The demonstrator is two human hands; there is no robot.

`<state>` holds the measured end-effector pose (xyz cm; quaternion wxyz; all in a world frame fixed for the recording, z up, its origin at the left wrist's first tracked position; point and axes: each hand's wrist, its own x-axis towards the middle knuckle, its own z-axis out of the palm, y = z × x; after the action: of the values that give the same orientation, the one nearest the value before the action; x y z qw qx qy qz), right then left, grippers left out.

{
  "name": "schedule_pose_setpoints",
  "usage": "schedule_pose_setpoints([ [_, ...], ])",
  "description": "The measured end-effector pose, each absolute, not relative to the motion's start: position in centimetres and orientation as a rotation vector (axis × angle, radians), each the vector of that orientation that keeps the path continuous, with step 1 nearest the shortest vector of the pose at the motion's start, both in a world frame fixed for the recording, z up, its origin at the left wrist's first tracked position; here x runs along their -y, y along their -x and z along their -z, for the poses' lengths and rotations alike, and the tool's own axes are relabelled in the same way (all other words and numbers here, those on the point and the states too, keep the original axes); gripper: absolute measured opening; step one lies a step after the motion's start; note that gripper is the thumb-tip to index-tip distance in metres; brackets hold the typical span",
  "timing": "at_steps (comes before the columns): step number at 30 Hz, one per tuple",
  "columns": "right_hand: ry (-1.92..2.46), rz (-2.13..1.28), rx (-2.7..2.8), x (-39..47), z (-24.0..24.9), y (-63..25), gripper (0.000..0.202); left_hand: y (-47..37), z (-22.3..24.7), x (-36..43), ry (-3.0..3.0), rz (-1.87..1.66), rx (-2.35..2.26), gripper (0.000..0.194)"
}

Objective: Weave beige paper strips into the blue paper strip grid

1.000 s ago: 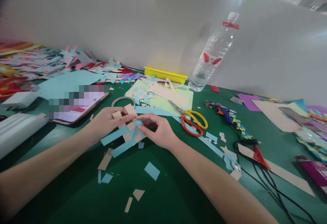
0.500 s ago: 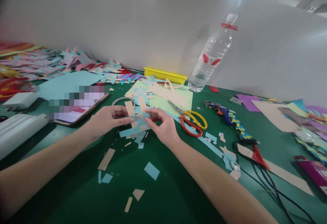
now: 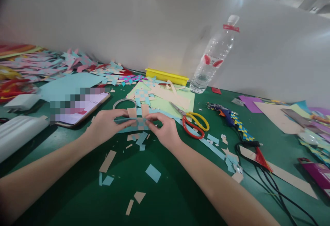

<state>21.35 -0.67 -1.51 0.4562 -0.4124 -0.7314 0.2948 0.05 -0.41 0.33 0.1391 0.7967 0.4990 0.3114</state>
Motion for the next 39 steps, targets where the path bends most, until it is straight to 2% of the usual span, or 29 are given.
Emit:
schedule_pose_setpoints([
  [9,0.934,-0.613,1.864,0.93,1.26,-21.33,0.01,0.08,-0.22,0.59,-2.43,-1.038,-1.425,0.037],
  [30,1.005,-0.652,1.853,0.91,1.49,-21.18,0.006,-0.05,-0.11,0.4,-2.42,-0.959,-1.449,0.038],
  [39,1.077,-0.641,1.852,1.07,1.44,-21.3,0.015,-0.14,0.11,0.59,-2.467,-1.007,-1.397,0.036],
])
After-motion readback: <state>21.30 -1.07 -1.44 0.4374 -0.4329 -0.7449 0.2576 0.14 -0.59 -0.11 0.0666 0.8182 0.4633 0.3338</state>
